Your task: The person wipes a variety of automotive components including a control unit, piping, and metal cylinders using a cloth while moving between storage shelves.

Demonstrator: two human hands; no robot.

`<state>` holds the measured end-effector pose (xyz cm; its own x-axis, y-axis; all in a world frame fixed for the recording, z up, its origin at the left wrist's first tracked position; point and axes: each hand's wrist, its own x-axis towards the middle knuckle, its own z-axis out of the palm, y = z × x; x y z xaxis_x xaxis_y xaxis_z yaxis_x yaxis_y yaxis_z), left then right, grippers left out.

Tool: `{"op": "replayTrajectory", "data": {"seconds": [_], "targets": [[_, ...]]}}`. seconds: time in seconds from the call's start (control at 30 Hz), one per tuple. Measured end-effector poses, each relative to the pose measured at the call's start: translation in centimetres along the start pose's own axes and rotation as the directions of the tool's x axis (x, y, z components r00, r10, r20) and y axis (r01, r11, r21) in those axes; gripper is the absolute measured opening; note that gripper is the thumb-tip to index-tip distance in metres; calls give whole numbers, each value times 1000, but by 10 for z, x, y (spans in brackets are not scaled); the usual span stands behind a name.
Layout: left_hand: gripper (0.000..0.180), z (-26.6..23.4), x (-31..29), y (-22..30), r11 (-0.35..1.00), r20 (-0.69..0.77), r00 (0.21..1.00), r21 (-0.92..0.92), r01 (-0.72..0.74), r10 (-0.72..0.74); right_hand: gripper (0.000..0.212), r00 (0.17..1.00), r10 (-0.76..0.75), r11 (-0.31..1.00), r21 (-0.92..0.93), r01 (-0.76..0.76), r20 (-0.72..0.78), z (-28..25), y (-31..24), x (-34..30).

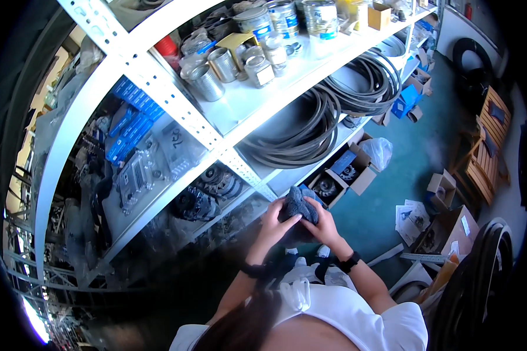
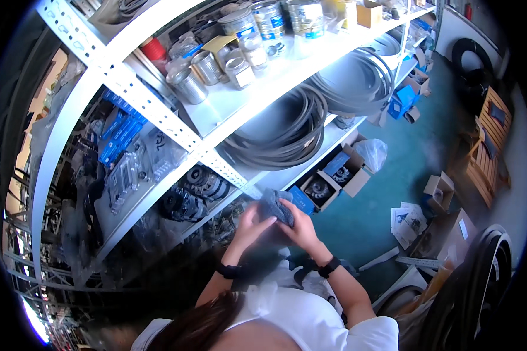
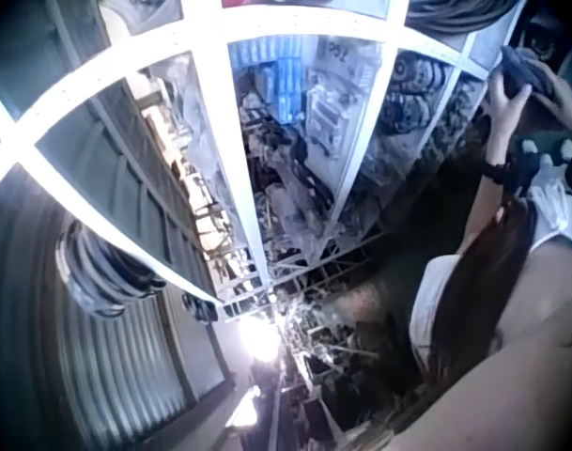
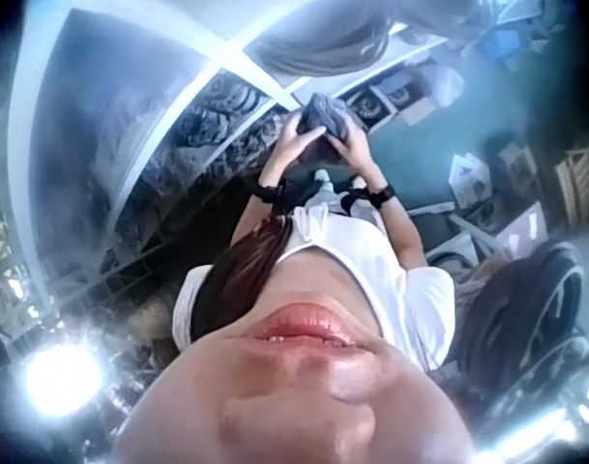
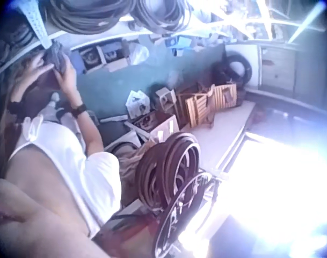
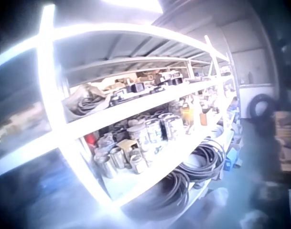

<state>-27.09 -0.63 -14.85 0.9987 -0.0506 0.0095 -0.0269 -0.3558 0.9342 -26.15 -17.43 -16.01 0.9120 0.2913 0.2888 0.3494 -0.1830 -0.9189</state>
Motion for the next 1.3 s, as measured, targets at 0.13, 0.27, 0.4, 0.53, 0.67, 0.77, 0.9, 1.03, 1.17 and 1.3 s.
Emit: {"op": "replayTrajectory", "data": {"seconds": [0.13,0.27,0.4,0.53,0.67,0.77,0.9,1.03,1.17,1.3], "targets": [[48,0,-7,5,965,-154,974,228,-131,169,50,998,-56,991,-124,52,-27,-10,-8,25],[37,-19,-16,4,987,-289,950,139,-79,116,47,983,-130,969,-225,99,-127,-23,-14,57],[31,-84,-20,10,995,-418,903,39,-87,95,47,951,-227,950,-264,169,-211,-33,-37,99],[32,-182,-4,60,994,-555,832,-91,-52,-7,51,907,-337,903,-360,235,-252,-32,-63,151],[41,-266,34,120,959,-358,918,-276,70,-171,55,905,-400,851,-424,308,-145,-9,-75,209],[40,-304,72,141,976,-326,938,-210,54,-122,48,916,-401,730,-612,303,-26,15,-72,250],[38,-293,94,174,999,-239,970,-7,42,-42,45,959,-265,627,-737,252,101,43,-58,277],[40,-298,143,168,948,-198,979,299,110,-51,43,970,-197,503,-835,224,142,49,-59,283],[46,-322,216,148,671,49,979,721,-173,200,43,983,-118,559,-809,182,140,45,-72,289],[61,-311,278,134,774,376,922,555,-303,91,45,984,-77,665,-728,169,158,38,-65,290]]}}
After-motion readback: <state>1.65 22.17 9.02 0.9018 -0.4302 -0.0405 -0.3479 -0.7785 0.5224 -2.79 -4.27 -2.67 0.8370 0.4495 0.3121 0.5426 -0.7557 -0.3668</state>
